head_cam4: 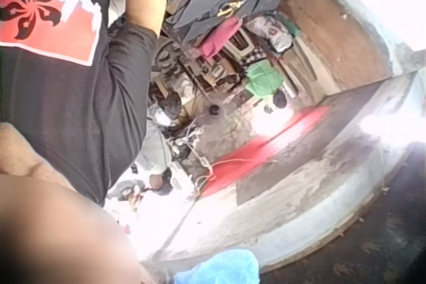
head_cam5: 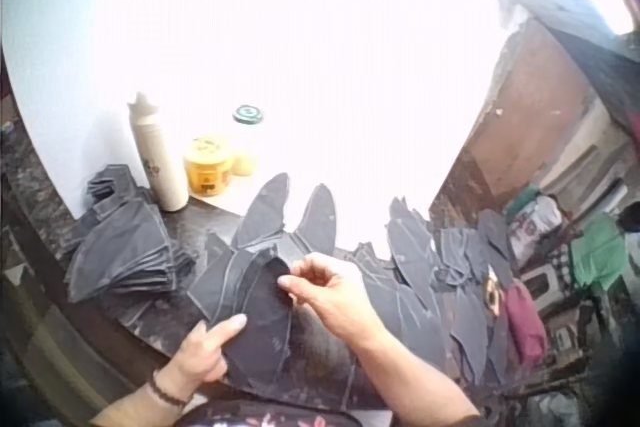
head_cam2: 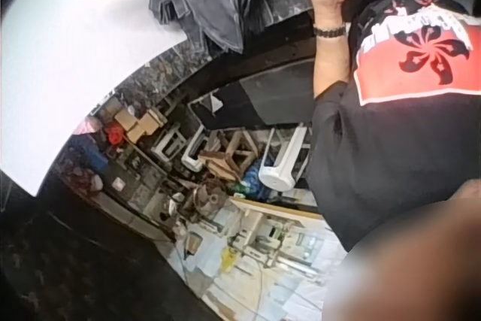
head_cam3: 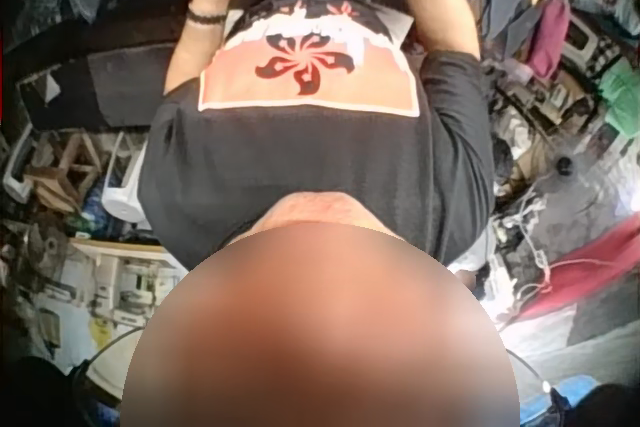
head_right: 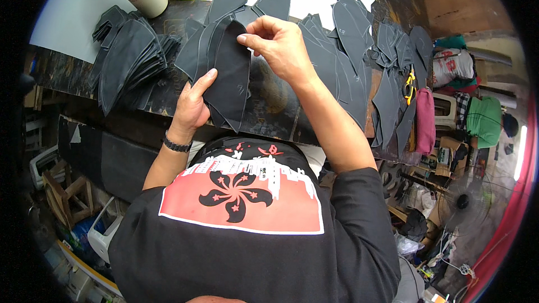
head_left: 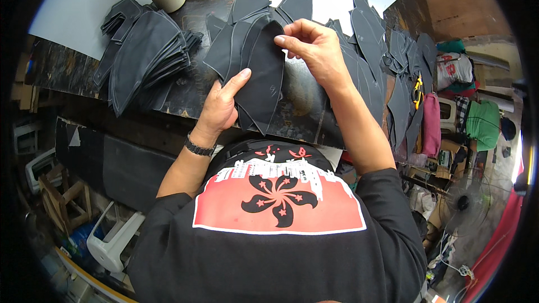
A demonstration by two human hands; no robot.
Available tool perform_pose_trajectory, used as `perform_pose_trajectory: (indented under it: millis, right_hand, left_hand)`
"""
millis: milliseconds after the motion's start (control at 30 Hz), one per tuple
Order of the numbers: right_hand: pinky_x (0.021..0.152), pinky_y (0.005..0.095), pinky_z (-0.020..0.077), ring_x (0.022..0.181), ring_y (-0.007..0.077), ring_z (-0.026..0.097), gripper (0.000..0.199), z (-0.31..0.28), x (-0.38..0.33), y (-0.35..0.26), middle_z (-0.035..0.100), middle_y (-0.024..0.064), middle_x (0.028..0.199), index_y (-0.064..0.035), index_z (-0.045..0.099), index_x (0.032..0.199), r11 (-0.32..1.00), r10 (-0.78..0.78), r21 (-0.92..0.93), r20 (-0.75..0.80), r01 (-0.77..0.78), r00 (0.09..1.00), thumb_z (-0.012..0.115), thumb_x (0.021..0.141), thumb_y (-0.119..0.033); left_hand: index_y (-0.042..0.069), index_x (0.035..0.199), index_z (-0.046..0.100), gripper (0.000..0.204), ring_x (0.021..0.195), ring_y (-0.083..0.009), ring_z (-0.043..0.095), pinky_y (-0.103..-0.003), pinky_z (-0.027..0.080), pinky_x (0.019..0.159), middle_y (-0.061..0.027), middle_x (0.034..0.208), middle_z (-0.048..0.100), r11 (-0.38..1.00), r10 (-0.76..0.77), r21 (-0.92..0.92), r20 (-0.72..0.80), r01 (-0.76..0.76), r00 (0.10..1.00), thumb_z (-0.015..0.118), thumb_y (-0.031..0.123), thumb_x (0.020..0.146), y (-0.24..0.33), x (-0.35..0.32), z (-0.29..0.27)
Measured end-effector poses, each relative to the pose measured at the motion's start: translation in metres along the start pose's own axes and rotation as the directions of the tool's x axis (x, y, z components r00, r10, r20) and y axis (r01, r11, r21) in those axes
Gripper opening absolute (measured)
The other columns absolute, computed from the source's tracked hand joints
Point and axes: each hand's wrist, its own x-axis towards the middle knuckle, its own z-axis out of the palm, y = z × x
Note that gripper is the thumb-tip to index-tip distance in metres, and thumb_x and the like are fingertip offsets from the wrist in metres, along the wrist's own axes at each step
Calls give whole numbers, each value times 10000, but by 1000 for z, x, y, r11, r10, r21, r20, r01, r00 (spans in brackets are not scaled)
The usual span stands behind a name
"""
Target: The person repeatedly picks up black fabric pieces from a pile on a workbench, flips them over, and places them into a separate stack. The person handles the pieces one at a time, turning them over to check the other side before stacking them.
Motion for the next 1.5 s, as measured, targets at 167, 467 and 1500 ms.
perform_pose_trajectory:
  millis: [167,467,1500]
  right_hand:
    - [589,215,494,639,81,614,168,-10,-17,3,665,13,801,-34,680,975,964,116,250,-99,-88,988,763,883,-148]
    - [624,236,472,672,69,586,185,-34,16,10,662,-14,812,-49,709,972,991,27,134,-32,-22,999,769,822,-138]
    - [1074,450,403,874,206,647,192,-20,-18,-58,677,0,836,-86,672,839,574,-419,-493,509,653,752,627,700,39]
  left_hand:
    - [-53,1276,587,322,1126,-246,655,-387,529,996,-165,1243,656,999,34,30,-41,-33,999,562,95,991,-2,0,0]
    - [-45,1324,539,355,1168,-270,629,-405,503,1029,-175,1284,627,996,70,61,-6,-69,998,521,136,1018,-1,-1,6]
    - [-41,1350,496,460,1081,-301,670,-413,586,884,-199,1294,607,969,231,74,41,-234,972,409,315,1072,5,1,15]
